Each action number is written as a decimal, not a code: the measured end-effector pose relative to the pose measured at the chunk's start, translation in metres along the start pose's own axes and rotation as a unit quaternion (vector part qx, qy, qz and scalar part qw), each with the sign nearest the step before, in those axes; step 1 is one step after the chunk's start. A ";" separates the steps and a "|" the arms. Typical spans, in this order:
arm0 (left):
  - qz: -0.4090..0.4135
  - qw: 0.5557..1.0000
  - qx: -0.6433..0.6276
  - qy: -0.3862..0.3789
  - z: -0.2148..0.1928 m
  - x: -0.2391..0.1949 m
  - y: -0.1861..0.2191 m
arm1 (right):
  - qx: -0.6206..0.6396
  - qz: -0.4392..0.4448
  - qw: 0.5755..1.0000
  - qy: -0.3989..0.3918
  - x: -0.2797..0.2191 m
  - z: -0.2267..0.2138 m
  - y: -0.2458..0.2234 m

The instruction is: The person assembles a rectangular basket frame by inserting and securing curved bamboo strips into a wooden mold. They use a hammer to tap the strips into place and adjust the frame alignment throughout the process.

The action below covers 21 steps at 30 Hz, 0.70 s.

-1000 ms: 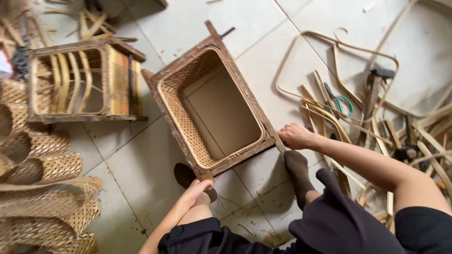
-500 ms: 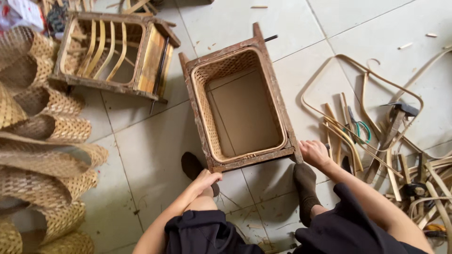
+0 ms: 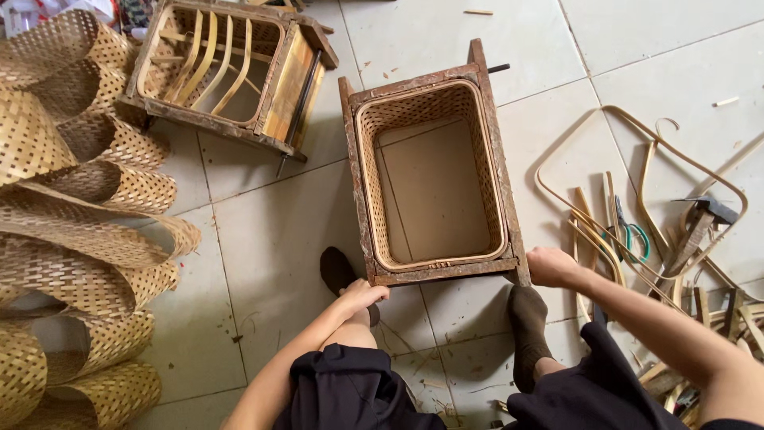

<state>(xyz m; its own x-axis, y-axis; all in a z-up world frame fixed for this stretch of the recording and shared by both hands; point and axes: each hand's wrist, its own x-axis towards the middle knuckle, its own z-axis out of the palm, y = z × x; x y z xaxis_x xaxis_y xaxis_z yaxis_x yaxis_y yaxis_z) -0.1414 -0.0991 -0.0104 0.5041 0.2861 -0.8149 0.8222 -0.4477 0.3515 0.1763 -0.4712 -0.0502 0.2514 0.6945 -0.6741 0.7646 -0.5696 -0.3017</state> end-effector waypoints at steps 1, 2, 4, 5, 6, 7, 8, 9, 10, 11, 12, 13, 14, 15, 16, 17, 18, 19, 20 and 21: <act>-0.011 1.000 -0.013 0.004 -0.001 0.001 -0.001 | -0.025 -0.001 0.998 0.057 -0.004 0.005 -0.002; -0.021 0.999 -0.025 0.010 -0.001 0.001 -0.001 | -0.049 -0.004 0.992 0.115 -0.010 0.011 -0.003; -0.034 0.998 -0.042 0.018 0.002 0.001 -0.002 | -0.081 -0.011 0.973 0.216 -0.019 0.020 -0.006; -0.037 0.998 -0.047 0.020 0.004 0.001 -0.002 | -0.089 -0.015 0.962 0.258 -0.023 0.023 -0.006; -0.041 0.998 -0.051 0.020 0.007 -0.001 -0.002 | -0.094 -0.019 0.950 0.298 -0.026 0.026 -0.008; -0.049 0.997 -0.052 0.017 0.010 -0.003 -0.003 | -0.089 -0.026 0.949 0.302 -0.028 0.029 -0.008; -0.054 0.997 -0.051 0.016 0.008 -0.003 -0.002 | -0.085 -0.032 0.947 0.308 -0.026 0.029 -0.009; -0.059 0.997 -0.050 0.014 0.006 -0.003 -0.002 | -0.080 -0.038 0.945 0.315 -0.024 0.029 -0.010; -0.052 0.998 -0.044 0.008 0.002 -0.002 0.000 | -0.078 -0.039 0.942 0.324 -0.021 0.025 -0.009; -0.045 0.998 -0.038 0.002 -0.004 0.001 0.003 | -0.075 -0.040 0.939 0.332 -0.016 0.020 -0.008; -0.040 0.999 -0.033 -0.008 -0.002 0.000 0.001 | -0.072 -0.041 0.938 0.336 -0.018 0.022 -0.008; -0.023 0.998 -0.064 -0.012 -0.002 0.002 0.001 | -0.076 -0.039 0.940 0.331 -0.018 0.022 -0.007; -0.009 0.995 -0.095 -0.019 0.001 0.003 -0.002 | -0.077 -0.037 0.943 0.322 -0.021 0.026 -0.007; 0.005 0.992 -0.126 -0.026 0.006 0.003 -0.003 | -0.079 -0.034 0.946 0.314 -0.026 0.030 -0.007; -0.011 0.991 -0.126 -0.030 0.007 0.004 -0.004 | -0.073 -0.032 0.948 0.309 -0.027 0.032 -0.007; -0.027 0.991 -0.127 -0.035 0.011 0.002 -0.003 | -0.067 -0.029 0.950 0.305 -0.032 0.033 -0.008; -0.038 0.991 -0.124 -0.033 0.004 0.004 0.000 | -0.061 -0.027 0.949 0.309 -0.029 0.026 -0.010; -0.048 0.993 -0.099 -0.036 0.000 0.003 0.003 | -0.051 -0.021 0.951 0.304 -0.029 0.021 -0.012; -0.055 0.995 -0.074 -0.035 -0.003 0.002 0.007 | -0.041 -0.015 0.952 0.302 -0.027 0.015 -0.013; -0.063 0.996 -0.048 -0.035 -0.008 0.002 0.011 | -0.032 -0.009 0.953 0.300 -0.024 0.009 -0.014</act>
<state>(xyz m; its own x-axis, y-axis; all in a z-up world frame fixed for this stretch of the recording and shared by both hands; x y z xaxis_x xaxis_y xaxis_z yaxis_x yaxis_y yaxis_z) -0.1293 -0.0965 -0.0047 0.3784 0.2735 -0.8843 0.9011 -0.3272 0.2844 0.1542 -0.4835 -0.0357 0.5174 0.8413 -0.1563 0.8017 -0.5405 -0.2553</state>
